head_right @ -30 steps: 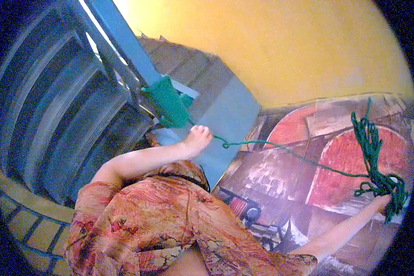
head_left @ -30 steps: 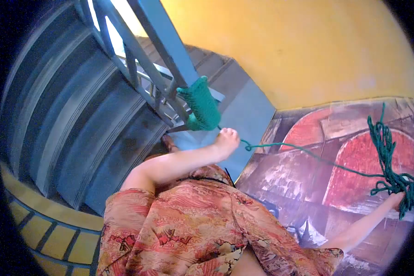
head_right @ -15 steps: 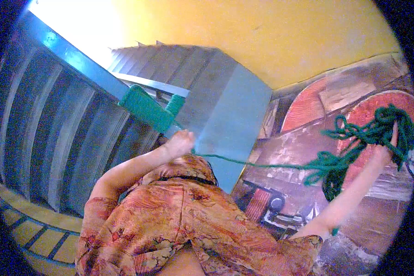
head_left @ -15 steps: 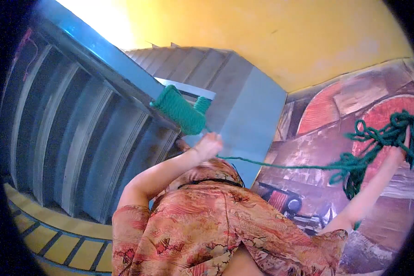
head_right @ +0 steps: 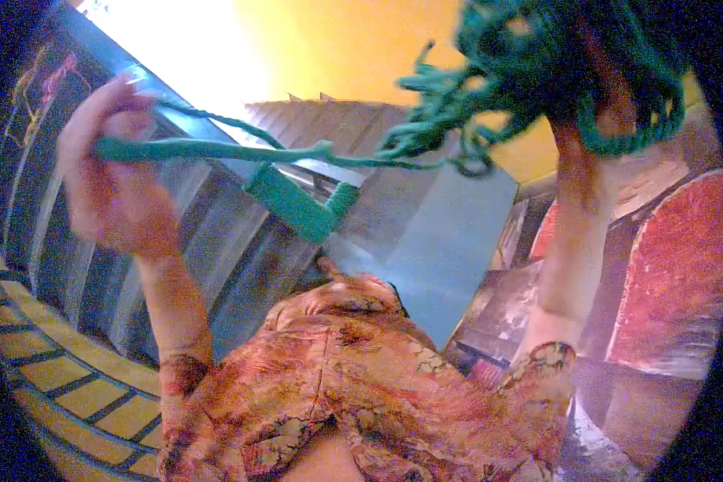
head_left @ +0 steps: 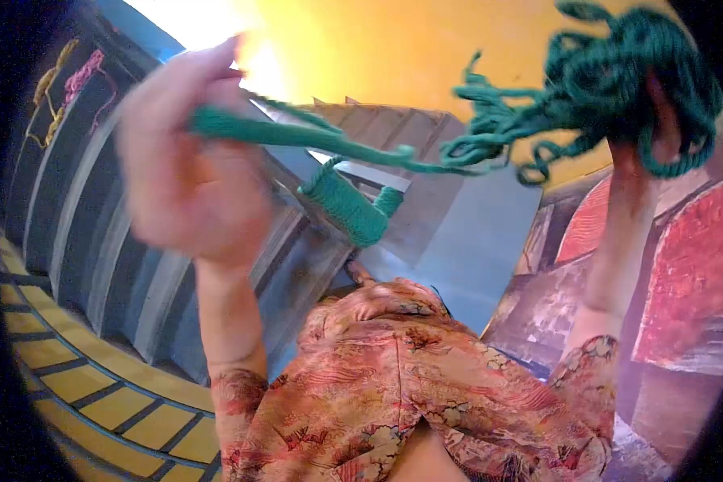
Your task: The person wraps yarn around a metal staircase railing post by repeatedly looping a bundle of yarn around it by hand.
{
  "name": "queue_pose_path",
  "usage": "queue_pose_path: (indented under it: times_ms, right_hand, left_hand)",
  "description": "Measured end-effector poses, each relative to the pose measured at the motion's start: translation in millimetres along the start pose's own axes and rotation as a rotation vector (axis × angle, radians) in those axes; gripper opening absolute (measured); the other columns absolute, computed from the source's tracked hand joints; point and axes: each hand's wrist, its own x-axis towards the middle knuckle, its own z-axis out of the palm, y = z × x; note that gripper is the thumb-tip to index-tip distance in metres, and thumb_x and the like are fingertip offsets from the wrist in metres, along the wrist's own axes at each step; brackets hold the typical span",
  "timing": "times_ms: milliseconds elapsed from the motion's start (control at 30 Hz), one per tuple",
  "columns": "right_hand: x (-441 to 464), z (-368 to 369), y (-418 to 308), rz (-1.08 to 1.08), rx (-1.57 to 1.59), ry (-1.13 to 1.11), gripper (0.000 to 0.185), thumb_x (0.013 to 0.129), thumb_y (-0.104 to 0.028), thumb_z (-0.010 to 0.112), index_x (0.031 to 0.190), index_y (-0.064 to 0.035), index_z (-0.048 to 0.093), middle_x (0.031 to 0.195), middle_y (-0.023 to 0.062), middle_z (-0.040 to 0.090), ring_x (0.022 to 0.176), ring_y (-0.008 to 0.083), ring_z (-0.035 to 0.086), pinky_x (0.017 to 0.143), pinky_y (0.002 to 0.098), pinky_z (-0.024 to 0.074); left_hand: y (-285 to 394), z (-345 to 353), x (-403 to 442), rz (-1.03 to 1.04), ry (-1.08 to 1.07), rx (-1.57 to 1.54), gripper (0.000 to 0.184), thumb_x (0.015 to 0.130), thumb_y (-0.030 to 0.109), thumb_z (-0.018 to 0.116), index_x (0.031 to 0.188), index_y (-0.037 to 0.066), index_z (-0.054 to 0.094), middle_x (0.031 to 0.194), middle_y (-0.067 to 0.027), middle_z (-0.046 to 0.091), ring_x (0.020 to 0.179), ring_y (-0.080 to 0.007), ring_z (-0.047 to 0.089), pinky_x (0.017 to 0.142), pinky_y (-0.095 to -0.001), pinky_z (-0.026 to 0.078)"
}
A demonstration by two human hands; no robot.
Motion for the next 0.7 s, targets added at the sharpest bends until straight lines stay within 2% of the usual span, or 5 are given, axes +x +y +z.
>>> queue_pose_path:
  times_ms: [300,433,500,567,700]
  right_hand:
    - [-39.8,261.0,-15.8,-0.585,0.083,-0.546,0.033,0.078,-0.008,0.064,0.111,-0.0056,0.06,0.109,0.0105,0.063,0.1,0.0251,0.059,0.092,0.0417,0.0465]
    - [-43.1,324.0,22.5,-0.748,0.084,-0.658,0.032,0.076,-0.01,0.066,0.107,-0.0066,0.061,0.105,0.0098,0.064,0.096,0.0238,0.06,0.09,0.0391,0.0475]
    - [-52.3,347.2,32.1,-0.8,0.125,-0.685,0.032,0.074,-0.012,0.067,0.106,-0.0071,0.061,0.103,0.0095,0.065,0.094,0.0232,0.061,0.088,0.0378,0.048]
    - [-56.2,350.7,46.0,-0.824,0.193,-0.681,0.032,0.073,-0.013,0.068,0.104,-0.0076,0.061,0.101,0.0091,0.066,0.092,0.0226,0.061,0.087,0.0366,0.0485]
    - [-107.4,302.1,131.0,-0.247,0.161,-0.814,0.037,0.068,-0.018,0.071,0.102,-0.0085,0.062,0.096,0.0106,0.066,0.086,0.0234,0.062,0.087,0.0353,0.0478]
  left_hand:
    - [18.1,-292.6,20.8,-0.699,0.935,-0.17,0.016,0.084,0.018,0.059,0.091,0.003,0.06,0.085,-0.0052,0.062,0.073,-0.0182,0.059,0.063,-0.0295,0.049]
    - [-2.1,-371.3,-79.1,-0.926,0.589,-0.448,0.016,0.084,0.021,0.058,0.093,0.008,0.06,0.084,-0.0041,0.061,0.068,-0.0215,0.057,0.061,-0.0371,0.048]
    - [22.7,-315.2,-87.0,-1.078,1.032,0.056,0.025,0.083,0.03,0.056,0.097,0.01,0.061,0.085,-0.0083,0.062,0.075,-0.0248,0.06,0.059,-0.037,0.051]
    - [3.1,-368.3,-162.8,-0.843,0.465,0.468,0.039,0.088,0.038,0.051,0.109,0.006,0.059,0.103,-0.0103,0.062,0.083,-0.025,0.059,0.072,-0.0392,0.051]
    - [31.3,-252.8,-133.8,-0.938,0.278,-1.434,0.073,0.086,0.053,0.052,0.139,0.006,0.036,0.126,-0.0121,0.053,0.105,-0.0253,0.055,0.083,-0.0369,0.05]
